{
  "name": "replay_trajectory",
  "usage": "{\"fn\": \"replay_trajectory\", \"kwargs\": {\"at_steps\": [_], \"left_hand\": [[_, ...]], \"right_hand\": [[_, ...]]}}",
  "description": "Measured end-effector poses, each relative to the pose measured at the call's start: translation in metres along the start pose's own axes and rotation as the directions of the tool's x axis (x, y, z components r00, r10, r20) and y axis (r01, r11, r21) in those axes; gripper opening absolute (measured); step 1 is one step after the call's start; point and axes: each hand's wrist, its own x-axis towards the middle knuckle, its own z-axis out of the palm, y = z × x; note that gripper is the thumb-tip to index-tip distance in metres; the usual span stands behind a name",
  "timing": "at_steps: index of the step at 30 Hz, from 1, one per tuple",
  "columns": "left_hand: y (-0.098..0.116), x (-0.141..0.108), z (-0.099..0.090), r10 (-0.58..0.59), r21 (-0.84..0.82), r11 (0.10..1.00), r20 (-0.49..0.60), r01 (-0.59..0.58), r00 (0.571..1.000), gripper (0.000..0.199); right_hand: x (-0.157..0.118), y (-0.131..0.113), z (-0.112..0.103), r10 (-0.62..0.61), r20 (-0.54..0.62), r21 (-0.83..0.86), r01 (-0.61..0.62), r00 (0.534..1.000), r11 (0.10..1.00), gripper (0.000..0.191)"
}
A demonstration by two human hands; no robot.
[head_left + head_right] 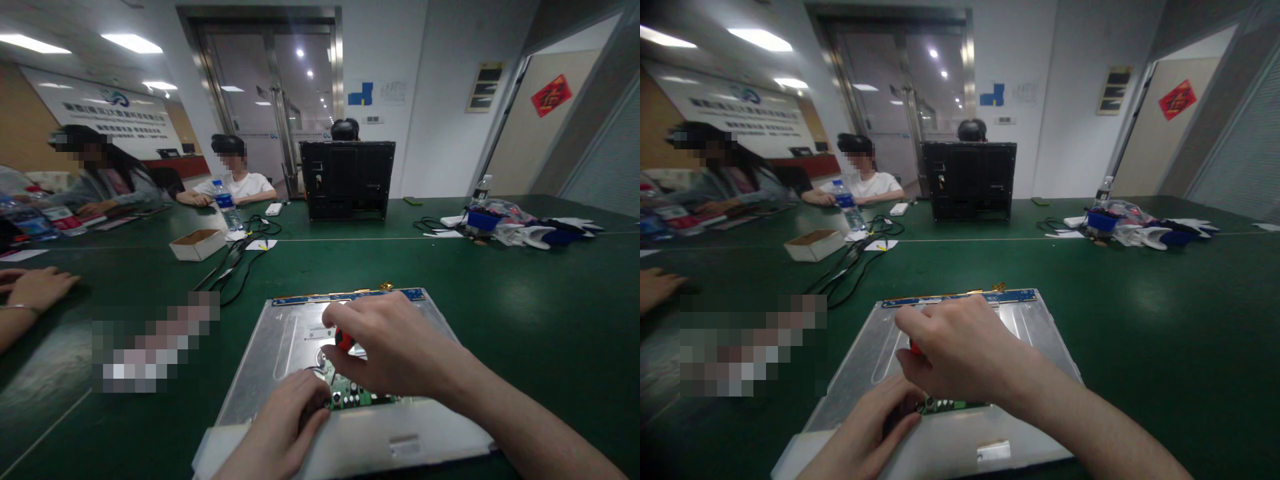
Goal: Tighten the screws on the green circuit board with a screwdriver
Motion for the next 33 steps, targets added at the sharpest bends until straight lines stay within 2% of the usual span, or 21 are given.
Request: {"fn": "replay_trajectory", "kwargs": {"at_steps": [6,11,16,19,21,23,27,33], "left_hand": [[0.005,-0.001,-0.002,-0.060,0.013,0.998,-0.001,0.060,0.998,0.011],[0.002,-0.001,-0.003,-0.061,-0.020,0.998,-0.024,0.060,0.998,0.009],[-0.009,0.004,-0.018,0.031,0.075,0.997,-0.072,-0.025,0.997,0.012],[-0.014,0.019,-0.036,0.091,0.132,0.988,-0.043,-0.085,0.995,0.013],[-0.016,0.036,-0.047,0.070,0.147,0.987,-0.005,-0.069,0.998,0.014],[-0.018,0.055,-0.052,-0.019,0.167,0.986,0.040,0.012,0.999,0.014],[-0.022,0.086,-0.048,-0.119,0.220,0.971,0.127,0.089,0.985,0.011],[-0.034,0.106,-0.033,-0.138,0.253,0.963,0.186,0.089,0.973,0.010]], "right_hand": [[-0.006,0.023,-0.017,0.077,-0.113,-0.017,-0.079,0.991,0.997,0.016],[-0.020,0.047,-0.021,0.225,-0.232,-0.044,-0.242,0.946,0.969,0.022],[-0.050,0.078,-0.009,0.396,-0.181,0.014,-0.400,0.900,0.916,0.019],[-0.067,0.102,0.005,0.484,-0.139,0.127,-0.469,0.864,0.874,0.016],[-0.077,0.119,0.015,0.519,-0.135,0.220,-0.485,0.844,0.846,0.015],[-0.084,0.134,0.025,0.562,-0.154,0.320,-0.497,0.813,0.807,0.017],[-0.094,0.151,0.039,0.594,-0.177,0.378,-0.503,0.785,0.778,0.021],[-0.099,0.151,0.042,0.612,-0.174,0.424,-0.502,0.771,0.754,0.021]]}}
